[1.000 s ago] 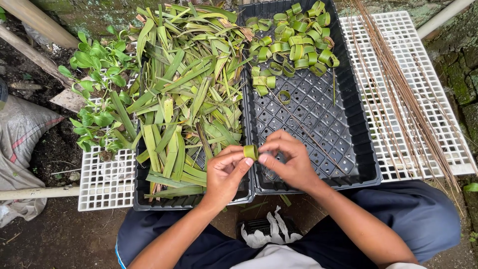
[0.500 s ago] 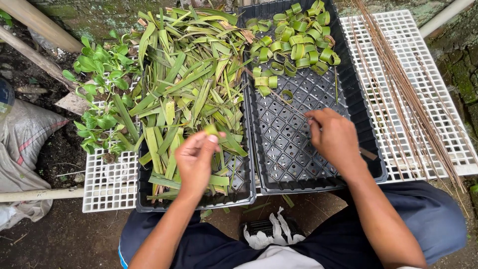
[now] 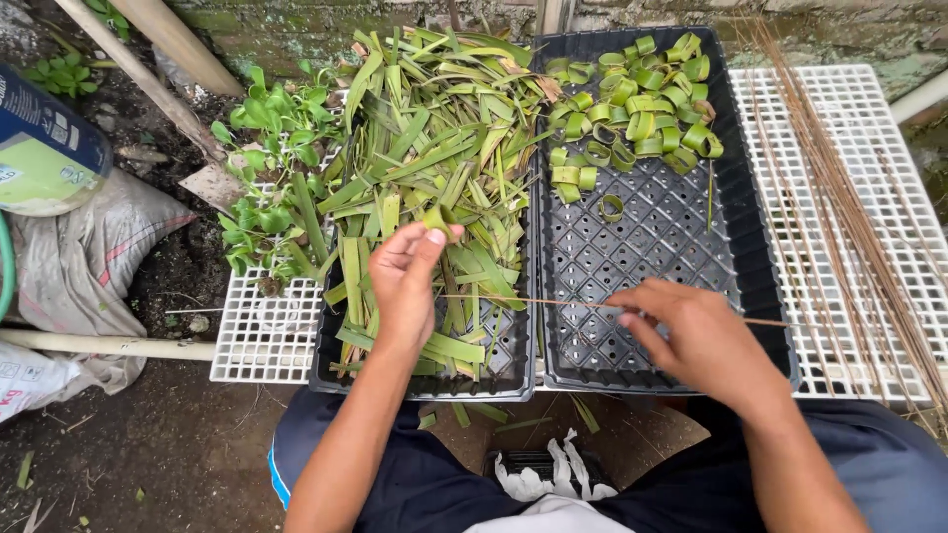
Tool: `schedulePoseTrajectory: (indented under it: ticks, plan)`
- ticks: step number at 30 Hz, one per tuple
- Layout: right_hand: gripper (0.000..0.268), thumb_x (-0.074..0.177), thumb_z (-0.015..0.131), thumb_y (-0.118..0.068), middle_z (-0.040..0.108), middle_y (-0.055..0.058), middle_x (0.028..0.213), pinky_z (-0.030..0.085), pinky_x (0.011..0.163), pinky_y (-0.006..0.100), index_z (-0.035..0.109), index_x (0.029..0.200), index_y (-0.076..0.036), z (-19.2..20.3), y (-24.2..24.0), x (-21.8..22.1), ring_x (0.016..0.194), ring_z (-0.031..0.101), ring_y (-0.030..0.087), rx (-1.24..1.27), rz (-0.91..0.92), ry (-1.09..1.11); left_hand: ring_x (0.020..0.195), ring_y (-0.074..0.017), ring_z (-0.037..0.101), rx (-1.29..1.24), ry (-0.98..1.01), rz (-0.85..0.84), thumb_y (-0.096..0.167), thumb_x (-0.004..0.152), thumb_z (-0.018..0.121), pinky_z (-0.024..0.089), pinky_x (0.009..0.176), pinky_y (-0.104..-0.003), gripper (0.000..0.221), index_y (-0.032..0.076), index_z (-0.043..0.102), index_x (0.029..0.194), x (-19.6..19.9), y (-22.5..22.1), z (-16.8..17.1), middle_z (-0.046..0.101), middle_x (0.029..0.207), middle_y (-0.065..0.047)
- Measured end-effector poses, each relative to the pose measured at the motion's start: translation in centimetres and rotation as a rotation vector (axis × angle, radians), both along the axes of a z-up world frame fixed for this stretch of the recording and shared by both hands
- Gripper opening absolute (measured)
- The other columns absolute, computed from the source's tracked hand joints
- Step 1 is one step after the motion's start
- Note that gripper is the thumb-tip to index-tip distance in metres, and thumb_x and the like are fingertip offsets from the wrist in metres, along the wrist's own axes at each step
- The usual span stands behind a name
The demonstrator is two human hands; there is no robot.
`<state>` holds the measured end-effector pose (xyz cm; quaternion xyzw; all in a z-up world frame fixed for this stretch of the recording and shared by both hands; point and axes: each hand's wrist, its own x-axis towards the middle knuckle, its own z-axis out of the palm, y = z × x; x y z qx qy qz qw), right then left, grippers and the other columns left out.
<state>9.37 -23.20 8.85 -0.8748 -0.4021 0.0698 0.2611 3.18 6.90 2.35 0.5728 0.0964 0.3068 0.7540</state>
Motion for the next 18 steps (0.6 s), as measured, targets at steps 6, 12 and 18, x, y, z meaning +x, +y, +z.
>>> schedulePoseTrajectory:
  ticks: [6,12,18]
  plan:
    - [0.026,0.097,0.06,-0.023,0.074,0.008,0.082,0.059,0.067,0.043,0.071,0.12,-0.016,-3.3,3.8,-1.7,0.073,0.073,0.033,0.148,0.107,-0.021,0.092,-0.0145,0.072,0.032,0.064,-0.151,0.009,0.096,0.07,0.055,0.095,-0.036,0.013,0.003,0.076,0.106,0.9,-9.3,0.4,0.08,0.095,-0.014]
    - [0.018,0.098,0.058,-0.017,0.064,0.005,0.067,0.056,0.059,0.037,0.075,0.092,-0.014,-0.4,1.7,-0.7,0.06,0.066,0.029,0.197,0.09,-0.026,0.091,-0.0144,0.075,0.094,0.063,-0.179,0.009,0.094,0.071,0.058,0.089,-0.033,0.015,0.001,0.079,0.105,0.6,-11.9,0.0,0.082,0.095,-0.015]
    - [0.013,0.094,0.068,-0.013,0.064,0.003,0.059,0.055,0.06,0.034,0.08,0.098,-0.015,0.2,1.4,-0.6,0.057,0.065,0.024,0.366,-0.053,-0.035,0.07,-0.0097,0.071,0.206,0.045,-0.128,0.004,0.093,0.072,0.059,0.078,-0.031,0.014,0.002,0.08,0.104,-0.8,-11.8,1.1,0.082,0.087,-0.013]
